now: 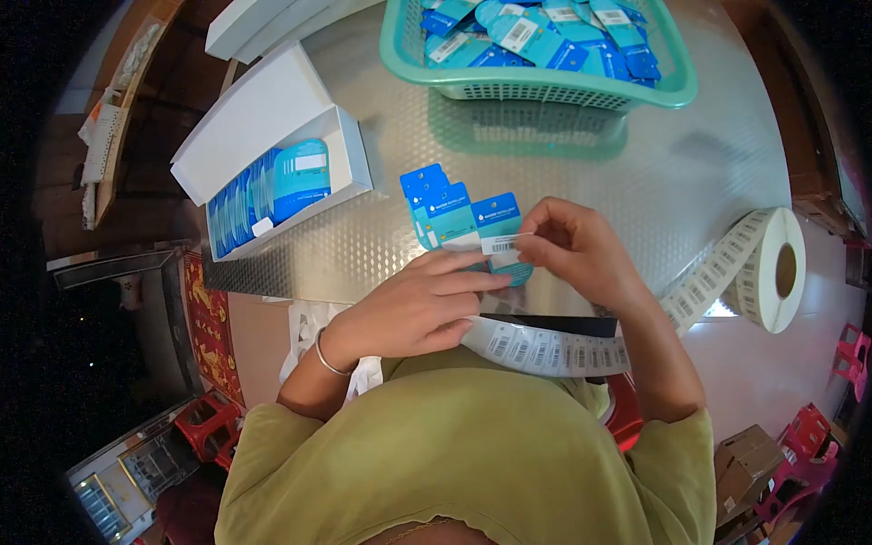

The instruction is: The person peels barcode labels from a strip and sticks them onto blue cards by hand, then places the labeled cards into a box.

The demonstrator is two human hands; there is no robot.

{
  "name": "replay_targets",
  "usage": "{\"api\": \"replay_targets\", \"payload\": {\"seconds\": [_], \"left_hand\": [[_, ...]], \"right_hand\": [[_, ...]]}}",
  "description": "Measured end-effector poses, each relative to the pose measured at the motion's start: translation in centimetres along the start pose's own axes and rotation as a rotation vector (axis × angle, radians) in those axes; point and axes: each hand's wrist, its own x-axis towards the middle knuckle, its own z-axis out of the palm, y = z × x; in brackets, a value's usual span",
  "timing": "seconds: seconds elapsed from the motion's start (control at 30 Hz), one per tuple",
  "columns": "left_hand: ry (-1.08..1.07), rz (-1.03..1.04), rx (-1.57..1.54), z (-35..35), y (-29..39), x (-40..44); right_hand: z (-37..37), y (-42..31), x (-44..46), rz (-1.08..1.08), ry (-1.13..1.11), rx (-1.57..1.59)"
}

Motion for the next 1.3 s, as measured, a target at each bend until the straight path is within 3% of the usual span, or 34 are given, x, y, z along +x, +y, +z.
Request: {"api": "replay_targets", "payload": {"seconds": [0.27, 1.3], "left_hand": [[-0.016, -0.058, 0.251, 1.8, 0.0, -0.1], [-0.025, -0.082, 0.225, 1.8, -0.1, 0.0]], "right_hand": [[0.5, 0.2, 0.3, 0.089, 0.109, -0.151], [1.2, 1.2, 0.7, -0.083, 0.143, -0.416]]}}
